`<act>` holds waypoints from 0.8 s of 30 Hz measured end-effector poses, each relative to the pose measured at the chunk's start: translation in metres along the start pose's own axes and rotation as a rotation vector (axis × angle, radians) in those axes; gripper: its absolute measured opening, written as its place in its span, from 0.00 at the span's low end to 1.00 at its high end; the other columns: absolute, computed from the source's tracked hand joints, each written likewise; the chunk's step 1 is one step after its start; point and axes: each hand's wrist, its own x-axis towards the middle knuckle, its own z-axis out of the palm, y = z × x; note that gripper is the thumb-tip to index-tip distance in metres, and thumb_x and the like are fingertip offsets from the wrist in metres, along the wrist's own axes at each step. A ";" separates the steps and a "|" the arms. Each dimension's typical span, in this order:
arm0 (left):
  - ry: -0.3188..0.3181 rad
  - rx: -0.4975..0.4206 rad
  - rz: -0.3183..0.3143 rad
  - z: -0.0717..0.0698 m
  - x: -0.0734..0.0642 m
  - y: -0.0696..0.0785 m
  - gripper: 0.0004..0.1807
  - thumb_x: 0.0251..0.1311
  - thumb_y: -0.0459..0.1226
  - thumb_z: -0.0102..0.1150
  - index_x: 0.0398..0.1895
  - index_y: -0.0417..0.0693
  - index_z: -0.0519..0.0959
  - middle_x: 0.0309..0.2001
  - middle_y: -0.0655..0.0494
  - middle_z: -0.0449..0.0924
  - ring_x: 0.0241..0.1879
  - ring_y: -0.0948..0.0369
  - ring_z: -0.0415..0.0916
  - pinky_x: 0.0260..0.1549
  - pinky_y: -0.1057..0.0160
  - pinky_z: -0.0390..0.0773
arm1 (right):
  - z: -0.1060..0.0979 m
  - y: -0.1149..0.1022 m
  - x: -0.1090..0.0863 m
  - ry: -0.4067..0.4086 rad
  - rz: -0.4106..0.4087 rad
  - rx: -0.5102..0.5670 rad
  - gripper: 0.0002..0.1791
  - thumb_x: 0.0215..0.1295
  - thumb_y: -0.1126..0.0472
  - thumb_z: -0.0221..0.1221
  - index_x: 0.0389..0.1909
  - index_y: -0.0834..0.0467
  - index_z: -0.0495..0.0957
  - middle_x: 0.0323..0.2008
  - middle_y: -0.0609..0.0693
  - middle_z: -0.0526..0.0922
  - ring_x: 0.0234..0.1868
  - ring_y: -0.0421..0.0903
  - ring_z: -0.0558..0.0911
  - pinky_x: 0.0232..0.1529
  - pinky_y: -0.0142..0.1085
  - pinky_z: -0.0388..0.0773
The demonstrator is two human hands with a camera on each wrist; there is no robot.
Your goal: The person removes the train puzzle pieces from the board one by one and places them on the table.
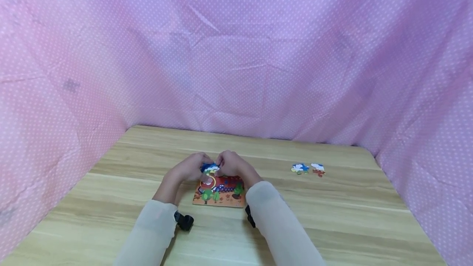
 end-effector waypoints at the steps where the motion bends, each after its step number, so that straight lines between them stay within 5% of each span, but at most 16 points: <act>1: -0.003 -0.006 0.002 0.000 0.000 0.000 0.25 0.55 0.31 0.76 0.57 0.42 0.83 0.55 0.50 0.82 0.57 0.52 0.76 0.63 0.49 0.76 | 0.000 0.001 0.000 0.001 0.008 0.015 0.10 0.63 0.65 0.71 0.41 0.60 0.80 0.33 0.50 0.79 0.36 0.44 0.77 0.42 0.36 0.77; 8: -0.008 0.005 0.048 -0.001 0.002 -0.001 0.21 0.53 0.31 0.77 0.52 0.43 0.86 0.48 0.53 0.85 0.51 0.55 0.79 0.60 0.50 0.78 | -0.001 0.004 0.001 0.011 0.007 0.141 0.07 0.67 0.67 0.66 0.40 0.61 0.78 0.33 0.51 0.80 0.35 0.45 0.78 0.43 0.36 0.79; 14: 0.010 0.032 0.057 -0.002 0.002 -0.001 0.23 0.51 0.34 0.79 0.53 0.43 0.86 0.52 0.53 0.84 0.55 0.53 0.78 0.62 0.50 0.76 | -0.001 0.004 0.001 0.015 -0.009 0.288 0.02 0.69 0.72 0.61 0.38 0.63 0.78 0.33 0.52 0.82 0.35 0.44 0.78 0.42 0.34 0.77; 24: 0.011 0.053 0.067 -0.002 0.004 -0.003 0.24 0.52 0.34 0.79 0.54 0.44 0.85 0.50 0.53 0.84 0.51 0.56 0.77 0.61 0.51 0.77 | -0.002 0.004 -0.002 0.034 0.001 0.335 0.07 0.67 0.76 0.55 0.39 0.65 0.79 0.35 0.54 0.85 0.37 0.46 0.80 0.40 0.36 0.79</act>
